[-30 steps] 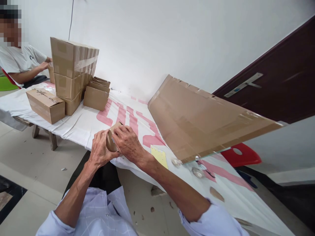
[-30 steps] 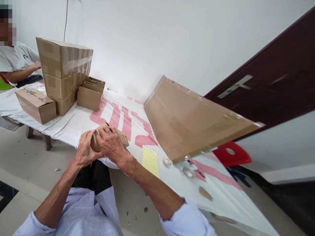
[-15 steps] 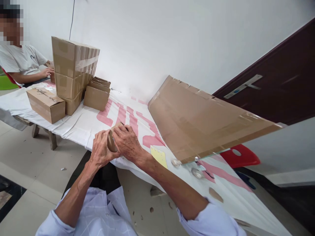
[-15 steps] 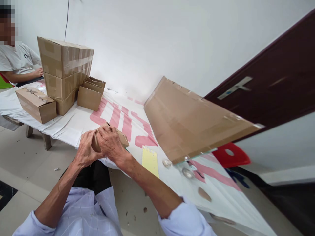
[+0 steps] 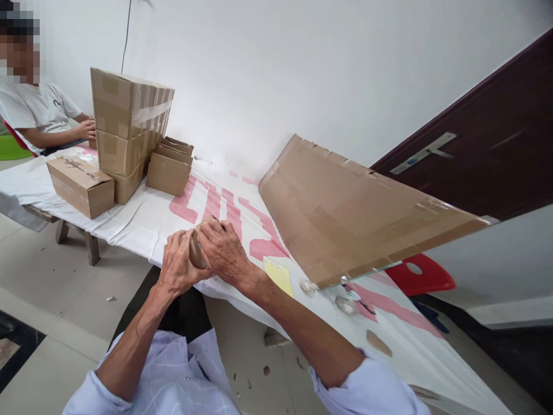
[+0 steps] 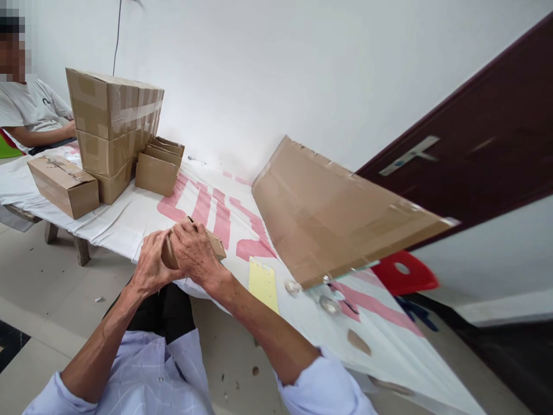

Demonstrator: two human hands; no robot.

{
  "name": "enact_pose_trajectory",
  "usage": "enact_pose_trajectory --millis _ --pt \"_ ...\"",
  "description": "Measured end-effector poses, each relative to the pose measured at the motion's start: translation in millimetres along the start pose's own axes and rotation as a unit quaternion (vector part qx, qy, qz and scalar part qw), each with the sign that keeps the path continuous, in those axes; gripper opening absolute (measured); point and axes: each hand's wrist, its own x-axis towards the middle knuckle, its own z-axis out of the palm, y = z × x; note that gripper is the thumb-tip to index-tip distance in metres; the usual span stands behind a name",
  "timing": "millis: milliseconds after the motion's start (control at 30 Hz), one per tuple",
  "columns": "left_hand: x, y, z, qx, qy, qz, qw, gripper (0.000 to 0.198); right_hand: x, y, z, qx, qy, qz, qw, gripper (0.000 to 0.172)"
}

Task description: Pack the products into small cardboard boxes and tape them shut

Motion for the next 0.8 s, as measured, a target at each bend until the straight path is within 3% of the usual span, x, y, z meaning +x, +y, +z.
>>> enact_pose_trajectory --millis 433,800 --pt "-1.1 -1.7 0.6 0.007 -0.007 0.003 1.000 0.103 -3.3 2.3 -1.0 0.032 0.005 0.001 0.999 0.019" --pt "-1.3 0.0 -3.1 0.000 -0.014 0.001 1.000 0.100 1.1 5.3 -5.6 0.036 -0.037 -0.011 0.999 0.018"
